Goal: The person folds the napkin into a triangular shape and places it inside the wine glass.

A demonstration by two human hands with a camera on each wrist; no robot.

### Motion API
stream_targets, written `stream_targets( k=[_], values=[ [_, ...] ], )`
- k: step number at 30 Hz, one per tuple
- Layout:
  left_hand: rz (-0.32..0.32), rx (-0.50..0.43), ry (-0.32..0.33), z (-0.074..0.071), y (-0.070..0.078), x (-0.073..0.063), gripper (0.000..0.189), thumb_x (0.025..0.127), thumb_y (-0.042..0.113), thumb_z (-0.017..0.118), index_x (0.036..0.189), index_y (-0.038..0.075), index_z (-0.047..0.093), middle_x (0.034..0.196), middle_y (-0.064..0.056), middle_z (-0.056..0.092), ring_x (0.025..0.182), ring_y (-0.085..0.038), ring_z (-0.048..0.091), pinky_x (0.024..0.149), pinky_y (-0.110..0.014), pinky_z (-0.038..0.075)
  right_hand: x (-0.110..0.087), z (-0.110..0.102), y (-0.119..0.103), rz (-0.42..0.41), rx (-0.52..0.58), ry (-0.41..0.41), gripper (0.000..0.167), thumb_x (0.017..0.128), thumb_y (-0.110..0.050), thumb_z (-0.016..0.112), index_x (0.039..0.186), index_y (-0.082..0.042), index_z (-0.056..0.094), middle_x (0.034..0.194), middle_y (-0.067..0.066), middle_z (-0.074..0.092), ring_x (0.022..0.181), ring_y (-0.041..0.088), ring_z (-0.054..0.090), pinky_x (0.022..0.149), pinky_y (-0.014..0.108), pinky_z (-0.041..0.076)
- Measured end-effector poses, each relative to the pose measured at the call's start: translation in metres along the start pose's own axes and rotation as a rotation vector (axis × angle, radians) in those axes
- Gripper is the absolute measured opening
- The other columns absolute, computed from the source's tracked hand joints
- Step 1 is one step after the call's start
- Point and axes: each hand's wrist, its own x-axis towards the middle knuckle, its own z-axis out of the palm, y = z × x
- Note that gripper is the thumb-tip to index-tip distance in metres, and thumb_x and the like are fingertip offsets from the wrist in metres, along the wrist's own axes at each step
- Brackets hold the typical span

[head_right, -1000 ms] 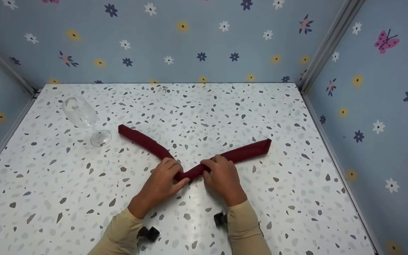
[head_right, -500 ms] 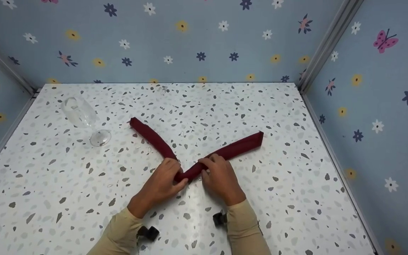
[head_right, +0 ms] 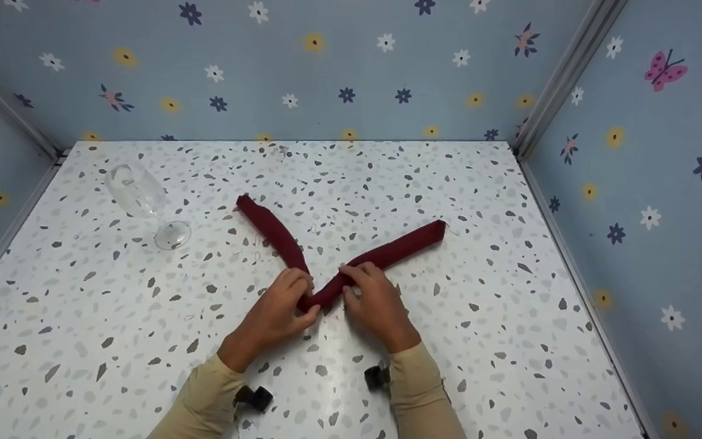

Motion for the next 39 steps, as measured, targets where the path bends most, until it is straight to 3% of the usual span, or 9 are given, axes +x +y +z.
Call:
stream_targets(
  k=[7,12,17,22,26,30,35,39],
  values=[
    [0.007,-0.046,0.042,-0.002,0.000,0.000,0.018,0.076,0.006,0.072,0.087,0.006,0.057,0.104,-0.006,0.052,0.093,-0.017,0.050,0.074,-0.025,0.048,0.001,0.003,-0.002,0.062,0.159,0.047,0.032,0.096,-0.004,0.066,0.128,-0.003,0.065,0.115,0.005,0.065,0.105,0.015,0.063,0.091,0.033,0.052],
    [0.031,-0.093,0.086,-0.002,-0.001,0.000,0.020,0.074,0.003,0.072,0.085,0.006,0.056,0.112,-0.010,0.053,0.101,-0.019,0.051,0.079,-0.025,0.049,0.001,0.003,-0.003,0.166,0.287,0.104,0.026,0.097,-0.006,0.065,0.123,-0.002,0.062,0.115,0.008,0.066,0.102,0.019,0.066,0.084,0.033,0.056],
    [0.046,-0.116,0.128,-0.002,-0.002,0.001,0.023,0.071,0.002,0.072,0.080,0.006,0.051,0.129,-0.018,0.052,0.118,-0.026,0.052,0.090,-0.028,0.050,0.000,0.004,-0.004,0.188,0.341,0.140,0.029,0.097,-0.008,0.065,0.125,-0.001,0.061,0.118,0.011,0.065,0.103,0.023,0.065,0.078,0.031,0.058],
    [0.031,-0.150,0.163,-0.003,-0.001,0.002,0.024,0.071,-0.001,0.070,0.077,0.006,0.048,0.140,-0.023,0.048,0.139,-0.039,0.041,0.102,-0.037,0.047,0.001,0.006,-0.005,0.179,0.370,0.161,0.032,0.097,-0.007,0.066,0.128,-0.002,0.062,0.123,0.011,0.064,0.107,0.026,0.065,0.079,0.034,0.058],
    [-0.006,-0.196,0.175,-0.003,0.000,0.001,0.026,0.071,-0.002,0.068,0.076,0.008,0.045,0.143,-0.020,0.048,0.140,-0.042,0.040,0.096,-0.034,0.050,0.002,0.007,-0.011,0.163,0.374,0.177,0.035,0.096,-0.003,0.066,0.130,0.001,0.061,0.126,0.015,0.063,0.109,0.032,0.065,0.086,0.042,0.056],
    [-0.043,-0.260,0.197,-0.003,0.001,0.001,0.027,0.072,-0.004,0.068,0.077,0.008,0.044,0.144,-0.017,0.048,0.139,-0.042,0.040,0.098,-0.035,0.049,0.002,0.001,-0.027,0.140,0.389,0.185,0.037,0.096,0.002,0.064,0.131,0.007,0.058,0.127,0.023,0.060,0.111,0.042,0.063,0.087,0.049,0.054],
    [-0.074,-0.340,0.247,-0.003,0.001,0.002,0.028,0.070,-0.005,0.067,0.078,0.008,0.044,0.142,-0.014,0.052,0.137,-0.041,0.044,0.102,-0.038,0.046,0.001,-0.009,-0.044,0.141,0.426,0.176,0.036,0.096,0.003,0.063,0.130,0.010,0.057,0.125,0.024,0.058,0.111,0.044,0.062,0.088,0.050,0.054],
    [-0.075,-0.385,0.285,-0.003,0.001,0.002,0.027,0.069,-0.005,0.065,0.077,0.008,0.043,0.139,-0.013,0.055,0.134,-0.039,0.048,0.102,-0.037,0.046,0.001,-0.009,-0.044,0.153,0.441,0.170,0.037,0.096,0.001,0.063,0.131,0.009,0.057,0.123,0.023,0.058,0.109,0.041,0.064,0.090,0.049,0.053]
  ],
)
